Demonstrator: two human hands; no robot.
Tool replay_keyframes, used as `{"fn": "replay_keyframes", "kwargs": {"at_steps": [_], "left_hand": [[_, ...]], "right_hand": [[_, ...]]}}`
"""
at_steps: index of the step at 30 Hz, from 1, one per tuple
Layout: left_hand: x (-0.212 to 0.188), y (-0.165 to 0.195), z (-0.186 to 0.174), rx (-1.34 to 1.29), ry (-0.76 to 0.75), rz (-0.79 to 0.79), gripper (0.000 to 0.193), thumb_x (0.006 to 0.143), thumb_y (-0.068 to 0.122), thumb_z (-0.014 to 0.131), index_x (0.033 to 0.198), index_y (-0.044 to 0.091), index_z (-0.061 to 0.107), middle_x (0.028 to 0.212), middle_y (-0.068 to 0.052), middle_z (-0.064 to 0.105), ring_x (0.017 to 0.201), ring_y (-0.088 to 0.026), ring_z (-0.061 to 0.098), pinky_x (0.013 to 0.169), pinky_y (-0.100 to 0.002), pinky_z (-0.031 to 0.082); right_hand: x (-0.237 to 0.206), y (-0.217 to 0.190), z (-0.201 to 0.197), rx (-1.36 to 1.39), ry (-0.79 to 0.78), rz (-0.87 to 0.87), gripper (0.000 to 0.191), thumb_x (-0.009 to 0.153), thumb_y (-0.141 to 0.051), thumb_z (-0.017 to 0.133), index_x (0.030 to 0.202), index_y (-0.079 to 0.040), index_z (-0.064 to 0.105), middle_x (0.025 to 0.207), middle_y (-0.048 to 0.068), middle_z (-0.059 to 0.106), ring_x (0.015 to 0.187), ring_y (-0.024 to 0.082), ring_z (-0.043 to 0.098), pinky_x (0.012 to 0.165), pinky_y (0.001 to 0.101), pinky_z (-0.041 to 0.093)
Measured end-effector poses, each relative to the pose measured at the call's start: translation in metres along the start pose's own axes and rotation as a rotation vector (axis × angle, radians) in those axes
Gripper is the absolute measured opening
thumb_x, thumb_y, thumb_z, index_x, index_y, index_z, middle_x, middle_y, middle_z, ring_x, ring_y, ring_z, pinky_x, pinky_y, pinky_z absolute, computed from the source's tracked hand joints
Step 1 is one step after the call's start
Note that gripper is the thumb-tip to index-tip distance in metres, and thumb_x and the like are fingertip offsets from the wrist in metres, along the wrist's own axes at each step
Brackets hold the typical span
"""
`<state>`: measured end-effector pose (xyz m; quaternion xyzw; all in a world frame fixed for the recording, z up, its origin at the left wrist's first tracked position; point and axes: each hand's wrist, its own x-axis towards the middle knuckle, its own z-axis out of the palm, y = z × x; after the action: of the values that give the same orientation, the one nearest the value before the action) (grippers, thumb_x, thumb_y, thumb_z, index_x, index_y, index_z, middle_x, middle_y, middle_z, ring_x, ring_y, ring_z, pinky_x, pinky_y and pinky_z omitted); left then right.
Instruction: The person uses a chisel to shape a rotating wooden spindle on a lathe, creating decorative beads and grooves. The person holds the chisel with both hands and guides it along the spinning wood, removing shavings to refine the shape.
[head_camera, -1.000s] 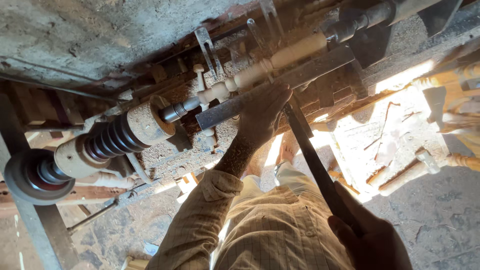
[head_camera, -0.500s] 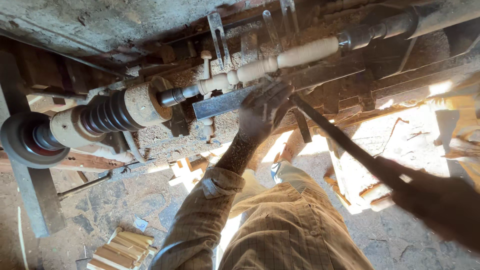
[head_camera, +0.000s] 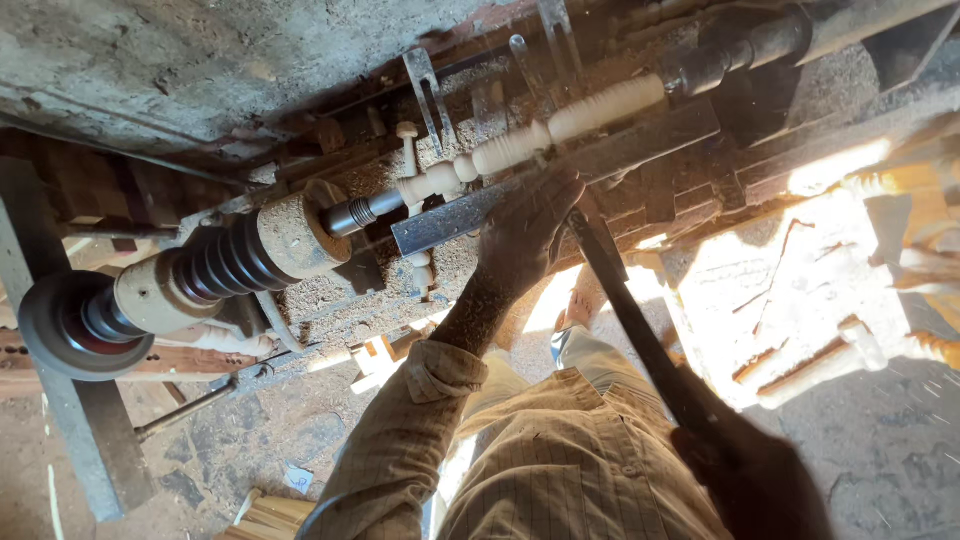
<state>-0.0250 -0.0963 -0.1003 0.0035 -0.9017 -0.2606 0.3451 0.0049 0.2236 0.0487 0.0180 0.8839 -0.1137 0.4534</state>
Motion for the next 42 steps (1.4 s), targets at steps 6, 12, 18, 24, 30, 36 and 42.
{"fn": "replay_keyframes", "kwargs": {"at_steps": [6,12,18,24,30,36,42], "left_hand": [[0.0,0.005,-0.017,-0.076,0.004,0.03,0.035,0.095,0.004,0.077,0.128,0.008,0.068,0.134,-0.012,0.07,0.132,-0.027,0.064,0.117,-0.042,0.052],[0.003,0.006,-0.015,-0.098,-0.006,-0.046,0.03,0.095,0.014,0.079,0.122,0.008,0.07,0.129,-0.008,0.072,0.124,-0.024,0.07,0.109,-0.04,0.058],[0.003,0.008,0.008,0.026,0.112,-0.153,0.025,0.095,0.028,0.081,0.116,0.015,0.075,0.119,-0.004,0.077,0.112,-0.018,0.074,0.095,-0.035,0.064],[0.005,0.01,0.008,0.007,0.108,-0.168,0.027,0.094,0.028,0.081,0.115,0.012,0.074,0.118,-0.006,0.077,0.113,-0.02,0.075,0.097,-0.035,0.065],[0.005,0.007,0.004,-0.015,0.136,-0.092,0.018,0.101,0.018,0.077,0.118,0.01,0.073,0.12,-0.007,0.076,0.116,-0.021,0.074,0.101,-0.036,0.065],[-0.003,0.006,-0.004,0.089,0.055,-0.051,0.02,0.1,0.006,0.071,0.118,0.012,0.074,0.127,-0.004,0.073,0.124,-0.019,0.066,0.11,-0.041,0.054],[-0.014,0.002,-0.01,0.047,-0.112,-0.086,0.035,0.102,-0.007,0.063,0.133,0.009,0.07,0.142,-0.006,0.064,0.135,-0.023,0.058,0.118,-0.037,0.048]], "right_hand": [[-0.025,-0.02,0.032,0.374,0.037,-0.077,0.066,0.086,-0.03,0.076,0.148,-0.033,0.054,0.104,0.012,0.08,0.093,0.023,0.078,0.082,0.0405,0.062],[0.014,0.006,-0.052,-0.035,-0.099,0.014,0.076,0.094,-0.036,0.072,0.164,-0.041,0.044,0.105,0.021,0.078,0.053,0.021,0.051,0.056,0.0428,0.062],[0.078,0.015,-0.116,-0.236,-0.237,-0.042,0.071,0.095,-0.036,0.072,0.162,-0.037,0.047,0.108,0.021,0.078,0.061,0.02,0.057,0.062,0.0438,0.06],[0.079,0.006,-0.119,-0.259,-0.247,-0.069,0.067,0.096,-0.037,0.071,0.16,-0.033,0.05,0.112,0.021,0.078,0.07,0.02,0.063,0.068,0.0447,0.059],[0.026,0.001,-0.079,-0.184,-0.084,-0.201,0.064,0.096,-0.038,0.071,0.157,-0.029,0.053,0.116,0.021,0.078,0.079,0.02,0.068,0.074,0.0456,0.057],[-0.03,-0.026,-0.01,0.183,0.079,-0.081,0.068,0.086,-0.04,0.079,0.15,-0.034,0.059,0.114,0.008,0.082,0.103,0.023,0.077,0.096,0.0422,0.057],[-0.064,-0.064,0.046,0.287,0.16,-0.037,0.072,0.084,-0.037,0.079,0.152,-0.034,0.054,0.115,0.012,0.079,0.109,0.023,0.076,0.096,0.0379,0.056]]}}
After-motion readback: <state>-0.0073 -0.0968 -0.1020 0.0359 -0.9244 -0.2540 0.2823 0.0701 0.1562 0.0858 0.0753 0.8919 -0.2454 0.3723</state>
